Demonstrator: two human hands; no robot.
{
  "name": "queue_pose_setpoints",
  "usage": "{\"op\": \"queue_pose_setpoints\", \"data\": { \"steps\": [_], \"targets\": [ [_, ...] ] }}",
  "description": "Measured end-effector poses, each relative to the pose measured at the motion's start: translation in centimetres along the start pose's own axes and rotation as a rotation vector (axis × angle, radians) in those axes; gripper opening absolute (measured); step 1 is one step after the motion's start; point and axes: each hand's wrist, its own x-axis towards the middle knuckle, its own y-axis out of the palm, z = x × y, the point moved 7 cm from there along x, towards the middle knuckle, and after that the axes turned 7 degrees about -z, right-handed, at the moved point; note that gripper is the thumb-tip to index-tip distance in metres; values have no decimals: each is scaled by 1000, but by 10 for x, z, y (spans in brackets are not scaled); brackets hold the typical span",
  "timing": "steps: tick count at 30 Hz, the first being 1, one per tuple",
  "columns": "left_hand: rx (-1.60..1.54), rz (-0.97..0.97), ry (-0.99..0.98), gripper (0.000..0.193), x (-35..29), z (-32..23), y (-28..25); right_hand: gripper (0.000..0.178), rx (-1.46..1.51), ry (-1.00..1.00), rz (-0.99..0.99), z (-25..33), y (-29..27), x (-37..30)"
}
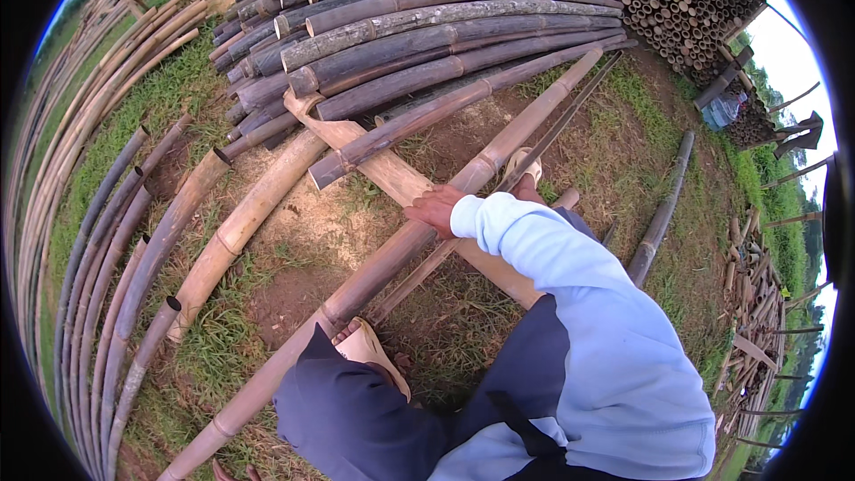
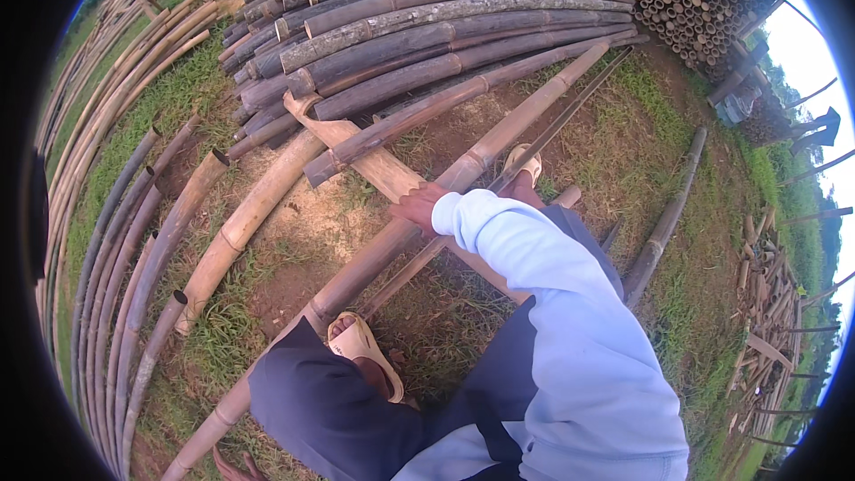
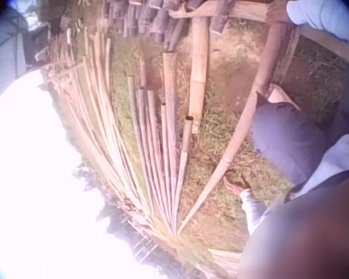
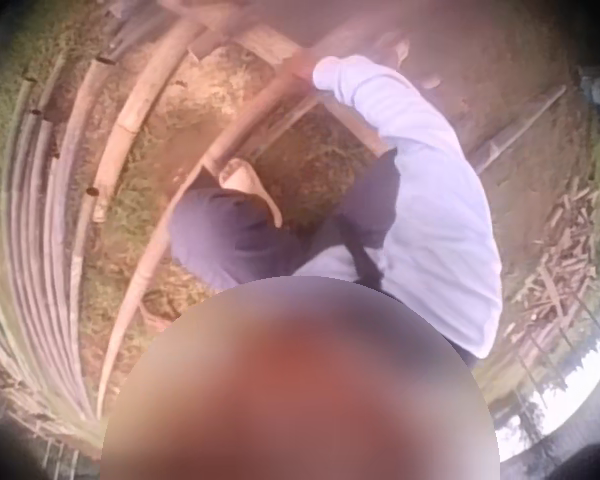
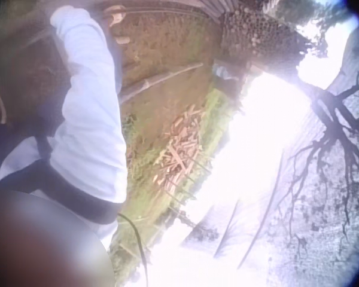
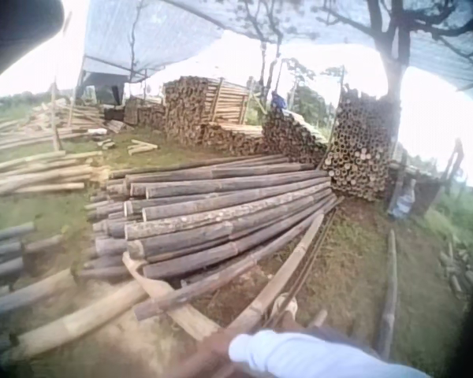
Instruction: The person sits on the ground and uses a hand saw to cut long bamboo poles into shorter sections. They position each pole on a wooden support, saw through it, and then move the cut pieces aside to continue with the next pole.
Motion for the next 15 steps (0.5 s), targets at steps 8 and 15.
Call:
{"op": "queue_pose_setpoints", "data": {
  "steps": [8,15],
  "targets": [
    [-101,58,43,92,-22,-32,26,87,-372,683,-386,-197,-108,-155],
    [-81,276,628,102,33,-143,163,77,220,677,-652,-69,-85,-228]
  ]
}}
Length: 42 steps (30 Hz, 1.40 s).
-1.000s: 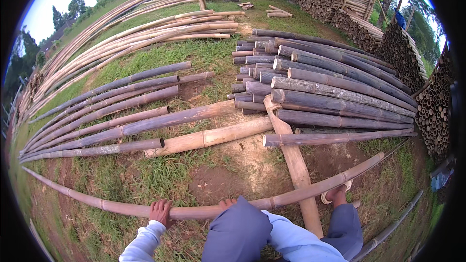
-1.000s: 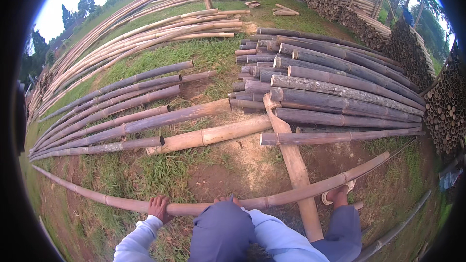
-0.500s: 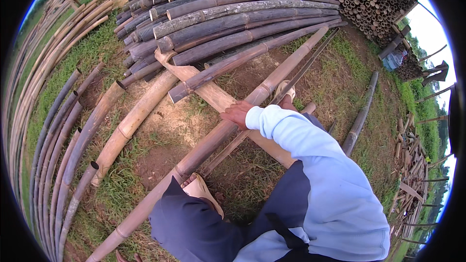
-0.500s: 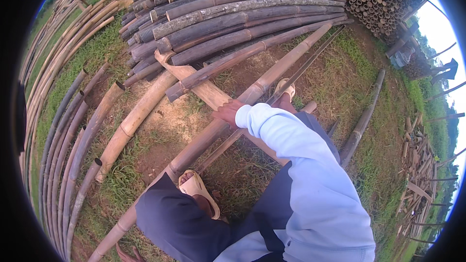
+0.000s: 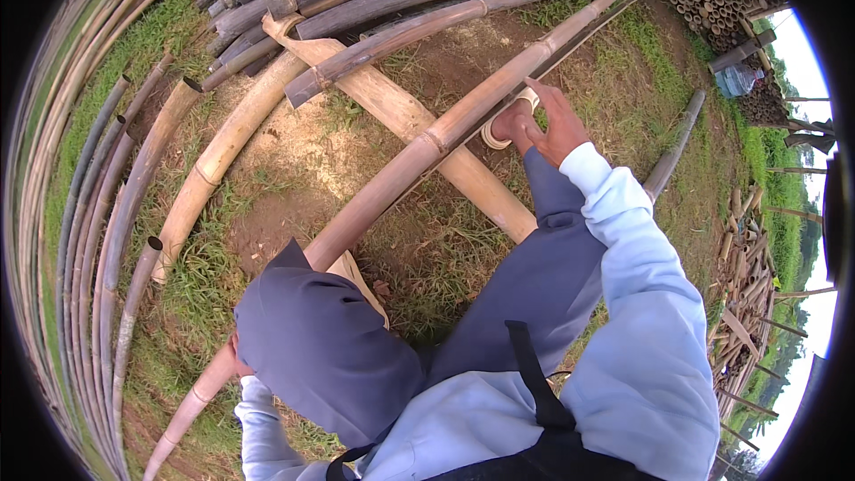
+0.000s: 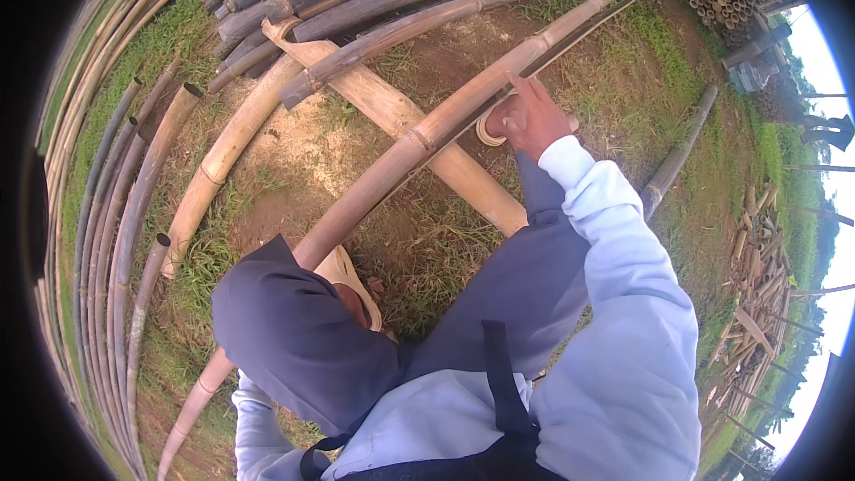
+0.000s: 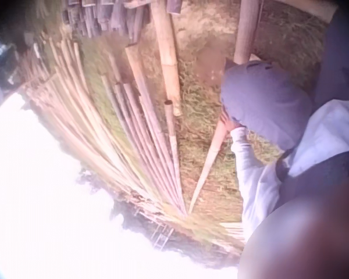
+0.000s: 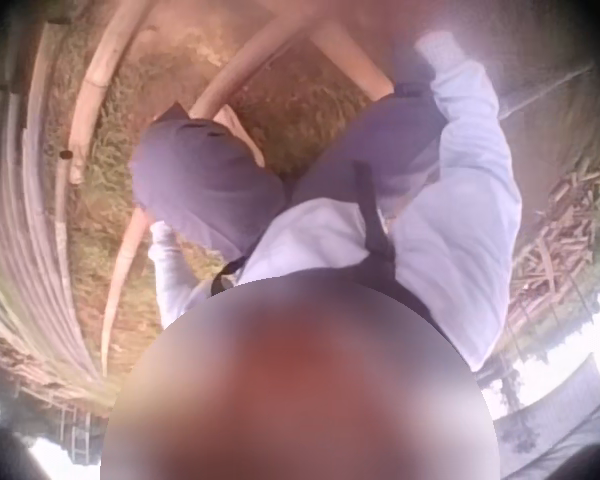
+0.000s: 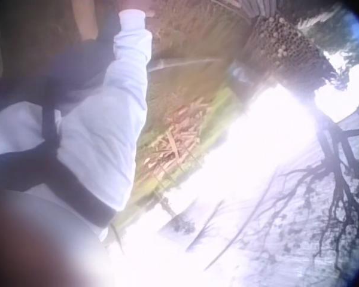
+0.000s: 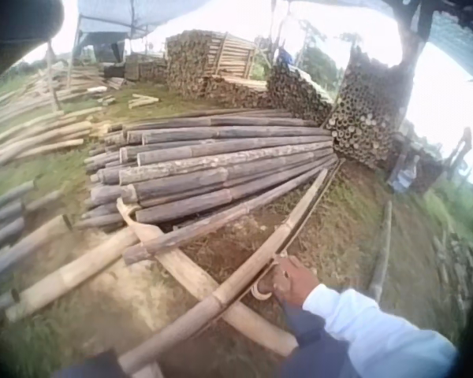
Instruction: The person sits on the ground and uses a hand saw to cut long bamboo poles into shorter sections. They position each pole on a wooden support, saw through it, and then move the cut pieces aside to continue with the next pole.
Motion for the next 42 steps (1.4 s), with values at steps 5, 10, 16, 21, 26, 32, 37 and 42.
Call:
{"op": "queue_pose_setpoints", "data": {
  "steps": [5,10,16,21,26,32,37,42],
  "targets": [
    [-176,63,11,100,48,-35,-29,76,64,172,-21,-25,-32,-76],
    [-198,72,34,99,91,-61,-48,75,43,418,-245,-77,-77,-121],
    [-201,123,35,97,115,-57,-46,73,54,572,-326,-101,-70,-156],
    [-202,181,46,96,140,-62,-52,72,45,556,-274,-97,-67,-153],
    [-231,252,92,94,181,-79,-66,73,9,599,-265,-93,-65,-152],
    [-303,409,183,93,252,-140,-75,78,-72,533,-325,-86,-55,-144],
    [-341,407,260,91,312,-229,-87,81,-9,583,-414,-72,-57,-147],
    [-345,82,330,94,357,-327,-95,80,15,576,-506,-70,-63,-161]
  ]
}}
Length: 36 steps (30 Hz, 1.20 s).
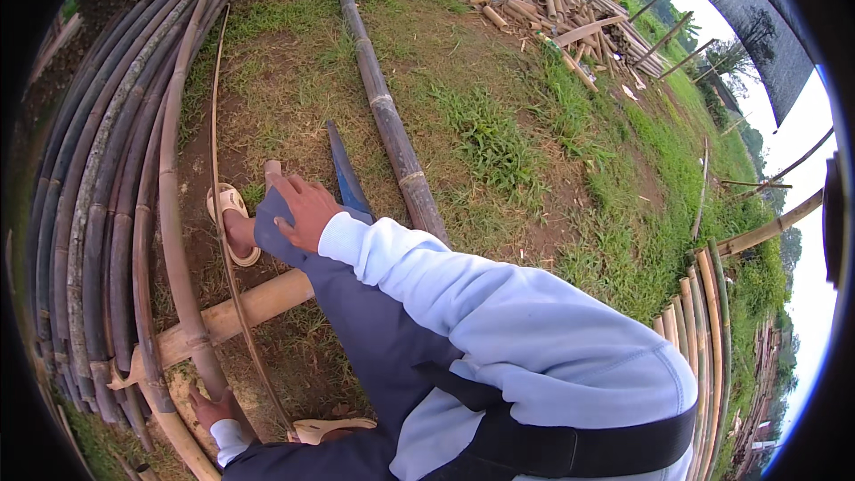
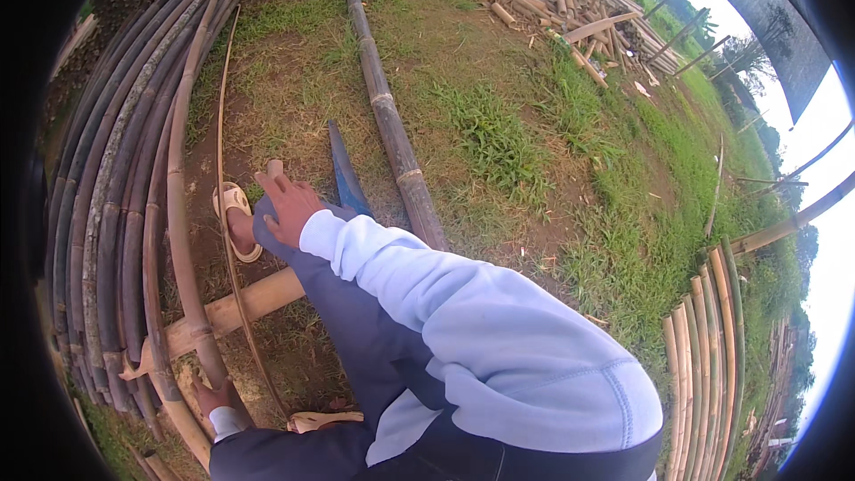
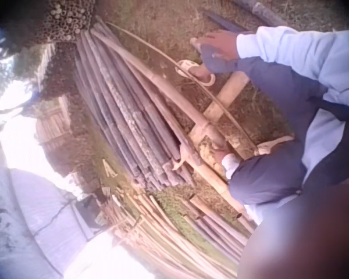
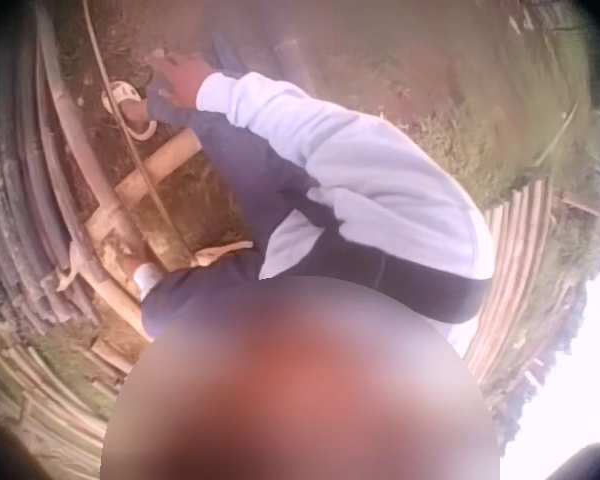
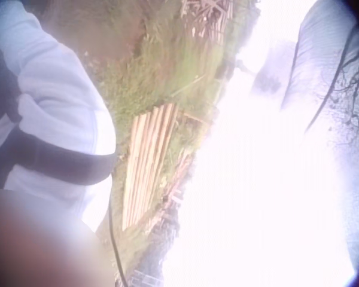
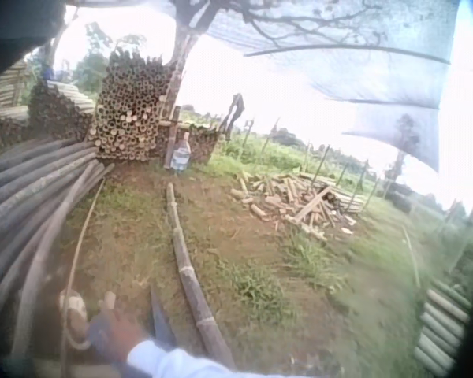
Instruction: The person sits on the ground and uses a hand saw to cut long bamboo poles into shorter sections. They position each pole on a wooden support, saw through it, and then move the cut pieces aside to continue with the next pole.
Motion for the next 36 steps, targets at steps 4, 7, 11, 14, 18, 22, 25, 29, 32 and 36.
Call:
{"op": "queue_pose_setpoints", "data": {
  "steps": [4,7,11,14,18,22,25,29,32,36],
  "targets": [
    [209,10,95,110,-7,-23,22,74,66,200,-27,-26,-1,-4],
    [168,-9,30,111,-16,-22,36,70,38,115,-106,-28,-4,-5],
    [73,-55,79,103,-21,-13,32,69,39,124,-44,-33,-1,-8],
    [-134,-70,99,94,-32,13,8,67,51,159,-38,-38,-3,-9],
    [-185,-170,54,74,-81,82,-25,63,18,138,-8,-42,-2,-8],
    [-17,-199,-135,68,-186,193,-29,52,2,19,7,-26,3,-10],
    [135,-83,-2,63,-282,238,-7,45,19,-126,79,7,17,-20],
    [64,-167,-227,49,-389,228,1,44,253,-244,320,66,64,-48],
    [51,-634,-646,35,-468,185,-22,42,409,-417,553,119,113,-88],
    [0,-863,-1037,47,-523,154,-24,42,382,-626,857,164,178,-137]
  ]
}}
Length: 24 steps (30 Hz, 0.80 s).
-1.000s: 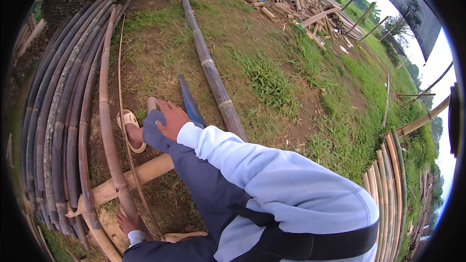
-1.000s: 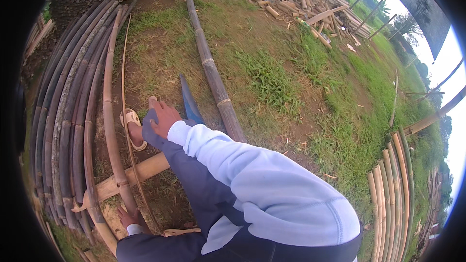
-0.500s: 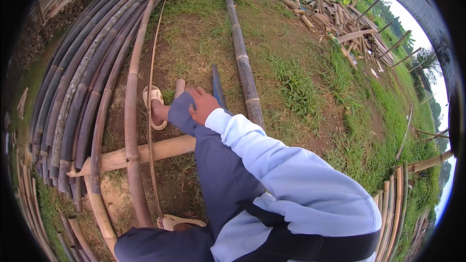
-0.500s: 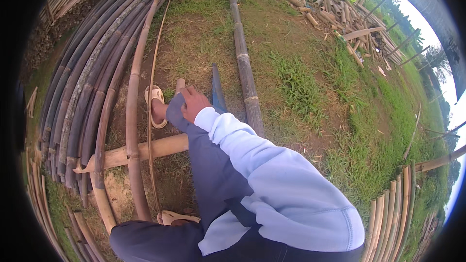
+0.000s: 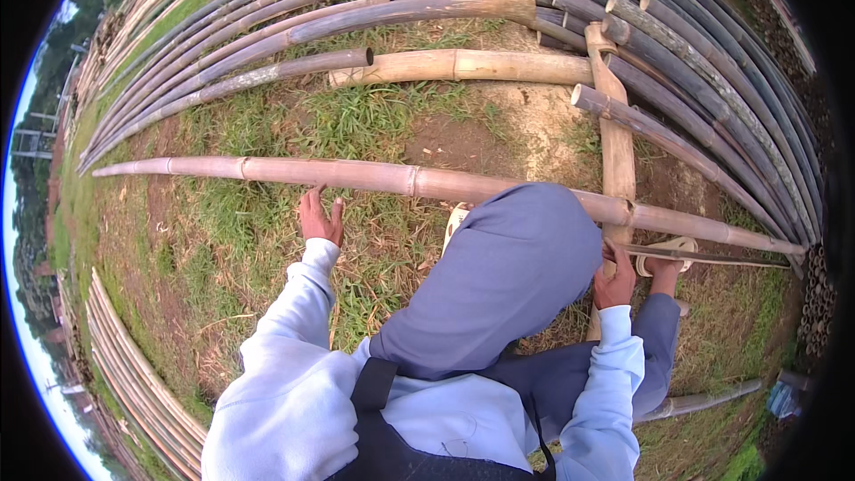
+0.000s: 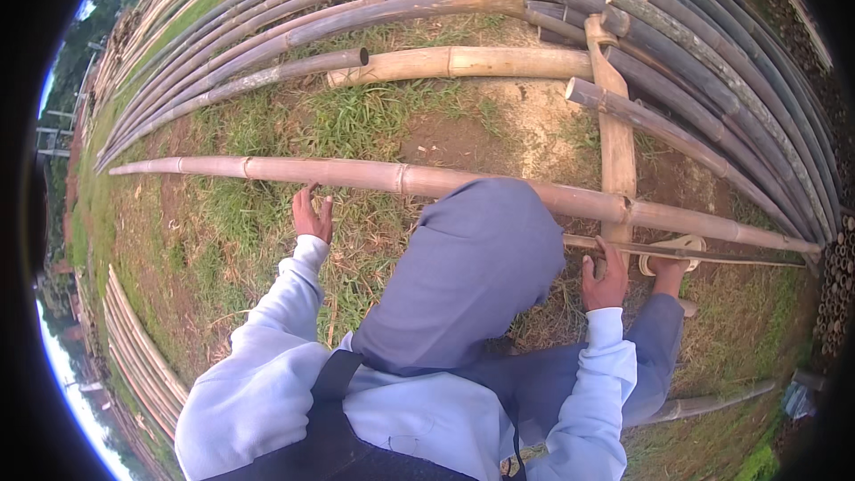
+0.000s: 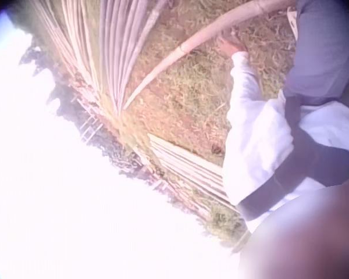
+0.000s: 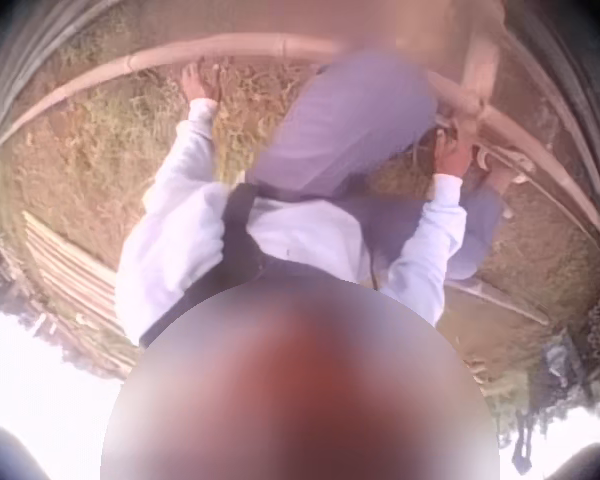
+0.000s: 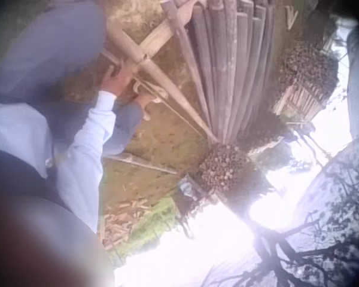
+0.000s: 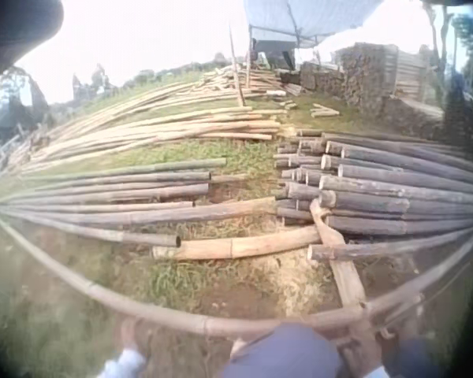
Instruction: The person sits on the ground and uses a hand saw to cut long bamboo poles into shorter sections. They position each pole on a wooden support, saw through it, and then move the cut pieces aside to continue with the next pole.
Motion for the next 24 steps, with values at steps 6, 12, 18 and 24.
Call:
{"op": "queue_pose_setpoints", "data": {
  "steps": [6,12,18,24],
  "targets": [
    [-32,-60,-399,53,-18,42,-12,53,90,-198,129,7,77,74],
    [-34,84,75,57,5,-30,9,91,-222,280,-640,-57,46,50],
    [-218,464,509,58,-7,-143,98,85,510,1073,-666,-166,93,-23],
    [-326,766,965,63,-50,-249,162,60,1395,1126,-392,-173,161,-1]
  ]
}}
